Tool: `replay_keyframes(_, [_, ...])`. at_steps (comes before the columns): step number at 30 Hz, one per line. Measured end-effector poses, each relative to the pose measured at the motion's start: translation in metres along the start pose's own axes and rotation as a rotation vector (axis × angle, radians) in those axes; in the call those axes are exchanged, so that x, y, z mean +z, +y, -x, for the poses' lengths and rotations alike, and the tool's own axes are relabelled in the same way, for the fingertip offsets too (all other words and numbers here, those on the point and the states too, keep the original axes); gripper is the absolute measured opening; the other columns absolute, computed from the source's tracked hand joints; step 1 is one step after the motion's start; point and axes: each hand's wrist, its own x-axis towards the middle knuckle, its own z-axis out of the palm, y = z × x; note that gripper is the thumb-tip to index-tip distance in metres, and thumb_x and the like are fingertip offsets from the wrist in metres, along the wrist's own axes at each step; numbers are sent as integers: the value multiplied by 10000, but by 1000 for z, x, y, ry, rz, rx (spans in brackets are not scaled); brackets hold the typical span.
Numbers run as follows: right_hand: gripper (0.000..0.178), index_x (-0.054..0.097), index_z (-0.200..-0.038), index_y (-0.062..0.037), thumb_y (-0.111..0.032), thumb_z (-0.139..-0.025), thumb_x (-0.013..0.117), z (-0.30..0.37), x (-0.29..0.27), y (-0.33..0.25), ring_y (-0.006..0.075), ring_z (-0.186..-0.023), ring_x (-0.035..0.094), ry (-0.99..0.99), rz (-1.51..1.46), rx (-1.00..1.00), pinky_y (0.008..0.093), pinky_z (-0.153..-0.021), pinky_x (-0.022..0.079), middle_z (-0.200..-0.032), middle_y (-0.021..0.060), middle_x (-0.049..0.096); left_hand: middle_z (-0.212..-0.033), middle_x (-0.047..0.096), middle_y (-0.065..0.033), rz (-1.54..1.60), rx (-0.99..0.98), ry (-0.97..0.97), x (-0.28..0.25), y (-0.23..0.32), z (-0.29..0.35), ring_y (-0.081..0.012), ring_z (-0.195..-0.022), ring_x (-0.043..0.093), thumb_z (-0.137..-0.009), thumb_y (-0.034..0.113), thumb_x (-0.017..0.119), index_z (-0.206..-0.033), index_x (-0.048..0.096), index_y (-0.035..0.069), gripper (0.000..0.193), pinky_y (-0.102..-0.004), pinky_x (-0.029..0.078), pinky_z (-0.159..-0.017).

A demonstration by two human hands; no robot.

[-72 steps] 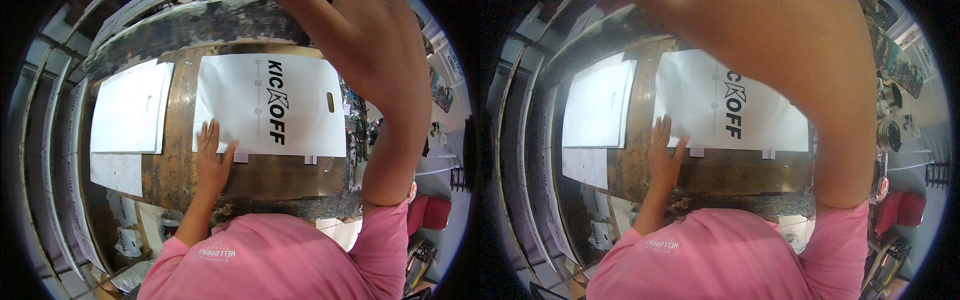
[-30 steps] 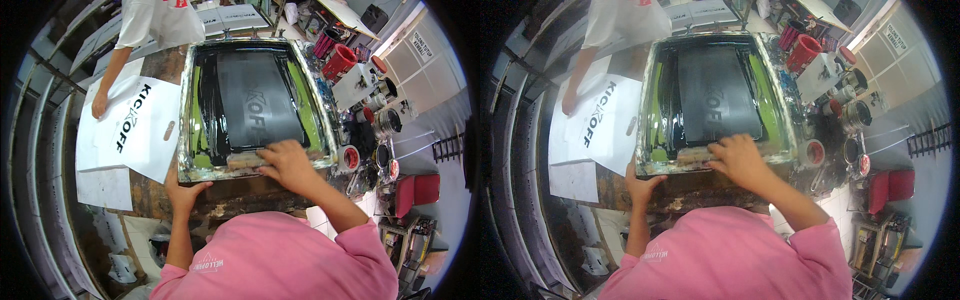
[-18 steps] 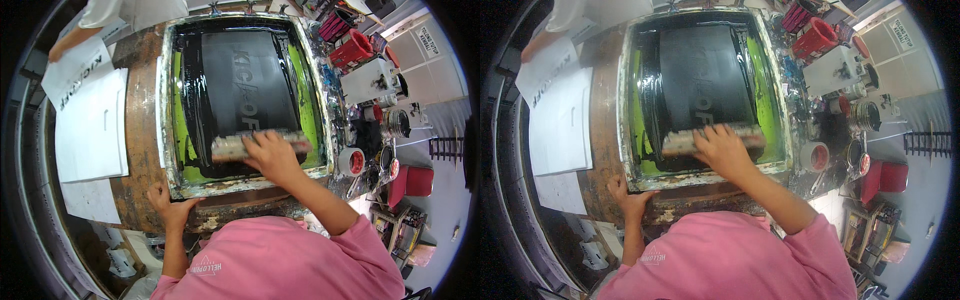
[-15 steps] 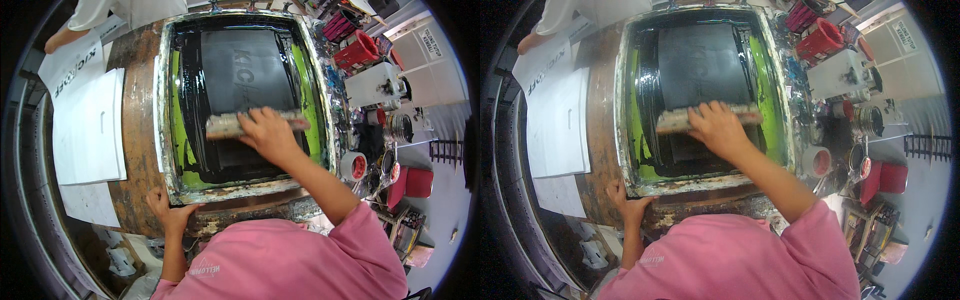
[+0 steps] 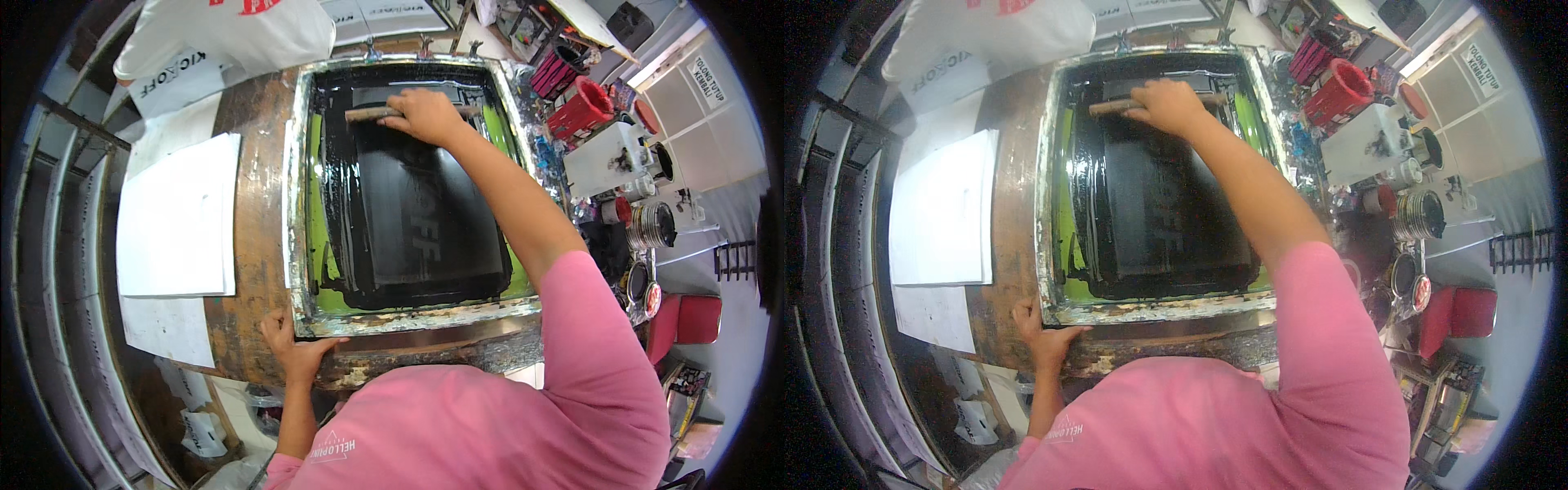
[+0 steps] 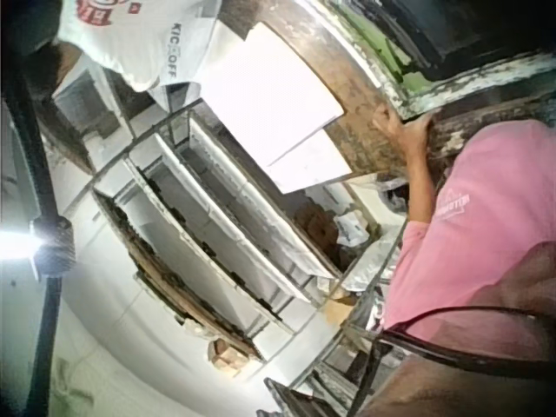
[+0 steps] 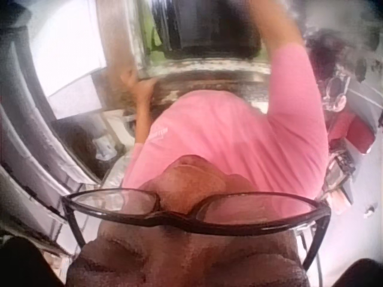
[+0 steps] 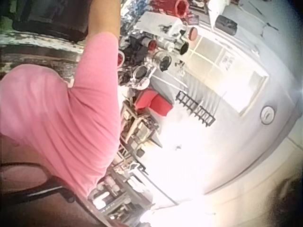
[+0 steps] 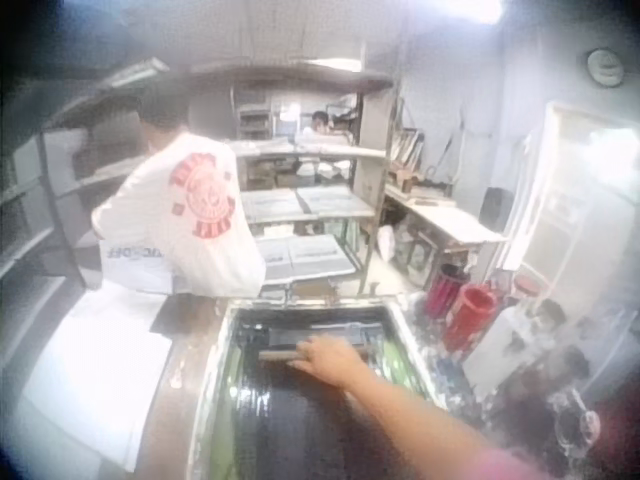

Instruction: The person performs screen printing on white plastic bags by placing a bag on the workstation, lowering a screen, and using a squeegee to spread black ink.

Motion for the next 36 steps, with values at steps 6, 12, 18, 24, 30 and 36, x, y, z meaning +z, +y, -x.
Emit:
replay_keyframes(6, [459,727,-1097,-114,-555,-1033,618,136,-90,-84,433,-932,738,-343,-261,29,563,-822,571,-965,221,755,-1118,622,-122,3,108,138,11,-15,8,-356,-1098,526,-394,488,1074,-1256,704,-1,1057,-494,440,-952])
replay_keyframes(12, [346,713,-1138,-107,-408,-971,741,253,-134,-156,360,-1009,675,-163,-286,111,524,-847,552,-1021,130,643,-1294,675,-105,608,-349,-106,-1,9,3,-247,-1256,596,-578,262,1088,-1361,656,-20,938,-393,489,-1066])
replay_keyframes(18, [413,668,-1132,-95,-383,-869,803,221,-223,-179,313,-995,602,227,25,82,568,-1047,412,-987,104,621,-1510,546,-123,939,-33,281,-52,79,-44,-227,-1333,564,-824,326,981,-1650,368,-7,1082,-356,460,-1125])
replay_keyframes(24, [328,668,-996,-86,-405,-926,705,149,-267,-151,306,-850,627,563,136,-2,495,-885,404,-825,83,605,-1671,346,-284,443,13,195,-37,87,-95,-391,-1591,275,-840,394,928,-1714,131,-32,1257,-481,199,-1300])
replay_keyframes(30, [393,718,-912,-41,-430,-956,685,114,-300,-141,386,-800,671,613,138,-49,498,-836,458,-801,172,690,-1753,137,-350,-642,24,-319,36,61,-30,-491,-1652,60,-941,874,473,-1737,200,89,1151,-789,-74,-1219])
replay_keyframes(36, [525,616,-676,-11,-438,-982,623,101,-322,-145,295,-566,589,617,103,21,476,-734,486,-611,130,604,-1784,154,-269,-353,36,-337,43,51,-22,-430,-1670,56,-917,898,471,-1713,234,16,1211,-790,-144,-1197])
